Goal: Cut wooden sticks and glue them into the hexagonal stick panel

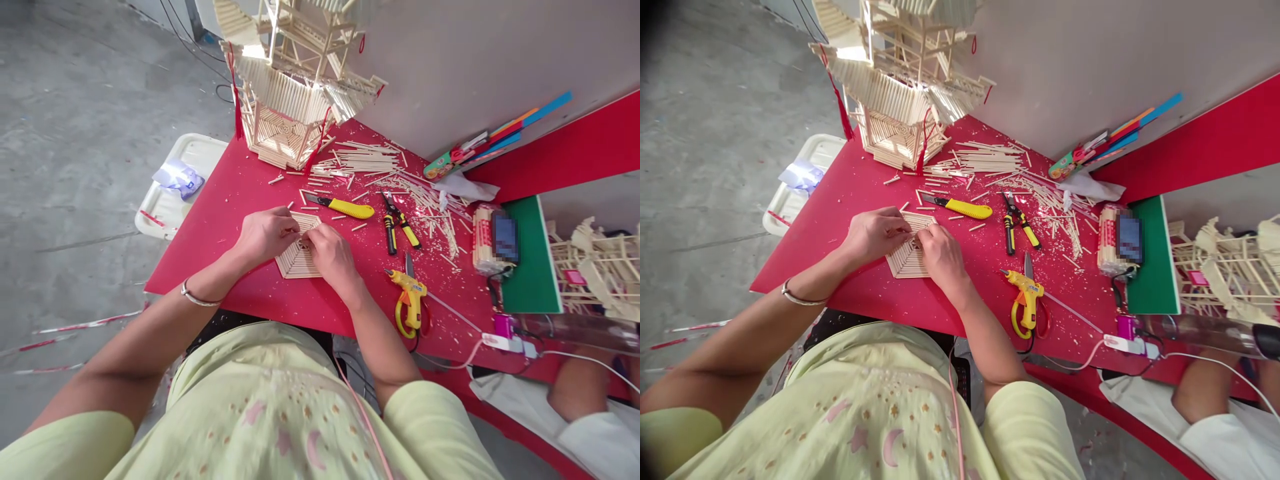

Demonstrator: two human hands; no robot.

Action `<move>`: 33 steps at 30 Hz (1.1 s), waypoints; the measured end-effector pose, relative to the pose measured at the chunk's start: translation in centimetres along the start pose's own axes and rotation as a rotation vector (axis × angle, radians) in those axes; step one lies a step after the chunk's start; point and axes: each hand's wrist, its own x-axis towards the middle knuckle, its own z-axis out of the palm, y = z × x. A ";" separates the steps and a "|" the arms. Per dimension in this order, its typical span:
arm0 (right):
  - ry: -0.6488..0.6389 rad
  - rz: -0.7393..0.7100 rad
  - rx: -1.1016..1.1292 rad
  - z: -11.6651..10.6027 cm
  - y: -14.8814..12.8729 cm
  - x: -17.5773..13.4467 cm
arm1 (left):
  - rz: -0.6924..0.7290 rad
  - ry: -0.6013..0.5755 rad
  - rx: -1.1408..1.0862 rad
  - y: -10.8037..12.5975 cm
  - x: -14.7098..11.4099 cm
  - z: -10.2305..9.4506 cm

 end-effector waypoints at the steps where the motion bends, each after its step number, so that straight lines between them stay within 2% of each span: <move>1: 0.012 0.008 0.016 0.1 0.0 -0.1 | -0.001 -0.006 0.002 0.0 0.0 0.0; 11: 0.097 0.048 0.147 0.1 0.0 -1.1 | 0.015 -0.022 0.023 0.1 0.1 0.6; 17: 0.096 0.040 0.176 0.3 0.1 -1.2 | 0.015 -0.024 0.031 0.1 0.0 0.7; 28: 0.002 0.121 -0.030 0.6 -1.0 -0.3 | 0.019 0.050 0.016 0.0 -0.1 0.6; 30: 0.021 0.166 0.026 0.7 -0.9 -0.2 | 0.018 0.066 0.005 0.0 -0.1 0.5; 33: 0.116 0.227 0.243 0.8 -0.4 0.1 | 0.009 0.081 -0.054 -0.1 0.0 0.5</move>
